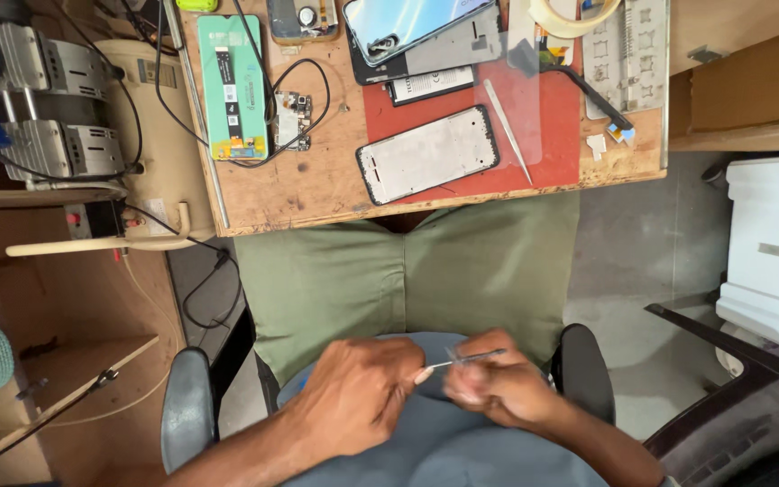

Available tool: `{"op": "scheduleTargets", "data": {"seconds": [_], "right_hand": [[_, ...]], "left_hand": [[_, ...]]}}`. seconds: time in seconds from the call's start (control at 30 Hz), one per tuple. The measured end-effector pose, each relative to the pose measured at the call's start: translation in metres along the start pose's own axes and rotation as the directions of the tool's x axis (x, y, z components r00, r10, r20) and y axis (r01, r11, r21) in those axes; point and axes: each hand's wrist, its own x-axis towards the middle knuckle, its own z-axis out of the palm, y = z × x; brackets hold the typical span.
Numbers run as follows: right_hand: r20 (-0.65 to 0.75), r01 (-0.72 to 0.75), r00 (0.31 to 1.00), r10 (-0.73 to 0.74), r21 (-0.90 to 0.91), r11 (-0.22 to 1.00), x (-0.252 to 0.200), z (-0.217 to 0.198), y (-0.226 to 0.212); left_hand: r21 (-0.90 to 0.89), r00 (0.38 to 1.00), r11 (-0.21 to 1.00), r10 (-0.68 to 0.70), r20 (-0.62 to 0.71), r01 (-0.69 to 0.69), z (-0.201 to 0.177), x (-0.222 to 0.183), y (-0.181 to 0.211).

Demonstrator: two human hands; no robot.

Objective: The person manipulates the internal components of a mobile phone by hand and using a screwdriver, peeling back a protective film and handling a green circuit board or screen assembly.

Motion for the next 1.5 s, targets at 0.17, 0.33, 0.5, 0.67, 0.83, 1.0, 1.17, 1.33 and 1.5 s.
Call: {"op": "scheduleTargets", "data": {"seconds": [0.17, 0.33, 0.5, 0.67, 0.83, 1.0, 1.17, 1.33, 1.5], "right_hand": [[-0.067, 0.292, 0.947, -0.314, -0.227, 0.929, -0.023, 0.008, -0.073], [-0.317, 0.024, 0.928, -0.198, -0.478, 0.878, 0.034, 0.005, -0.077], [-0.18, -0.059, 0.982, -0.06, -0.592, 0.804, 0.072, 0.004, -0.058], [-0.142, 0.003, 0.976, -0.166, -0.75, 0.661, 0.082, 0.015, -0.056], [-0.145, -0.071, 0.988, -0.045, -0.704, 0.707, 0.098, 0.016, -0.061], [-0.076, -0.226, 0.974, 0.213, -0.271, 0.936, 0.101, 0.01, -0.062], [0.056, -0.321, 0.946, 0.319, 0.031, 0.946, 0.086, 0.016, -0.052], [0.289, -0.354, 0.904, 0.313, 0.1, 0.93, 0.083, 0.021, -0.029], [0.321, -0.365, 0.887, 0.333, 0.043, 0.93, 0.074, 0.031, -0.018]], "left_hand": [[-0.003, 0.92, 0.936, -0.345, -0.185, 0.351, -0.033, -0.006, -0.033], [-0.246, 0.902, 0.897, -0.408, -0.14, 0.368, -0.042, 0.017, -0.037], [-0.351, 0.914, 0.899, -0.348, -0.21, 0.262, -0.033, 0.024, -0.038], [-0.482, 0.936, 0.854, -0.31, -0.168, 0.196, -0.031, 0.034, -0.031], [-0.222, 0.949, 0.961, -0.214, -0.231, 0.163, -0.024, 0.036, -0.026], [-0.018, 0.958, 0.985, -0.174, -0.228, 0.174, -0.019, 0.03, -0.026], [0.135, 0.972, 0.986, -0.067, -0.225, 0.099, -0.022, 0.022, -0.022], [0.078, 0.965, 0.974, 0.221, -0.139, -0.211, -0.029, 0.018, -0.015], [0.072, 0.904, 0.902, 0.427, -0.016, -0.425, -0.037, 0.018, -0.022]]}}
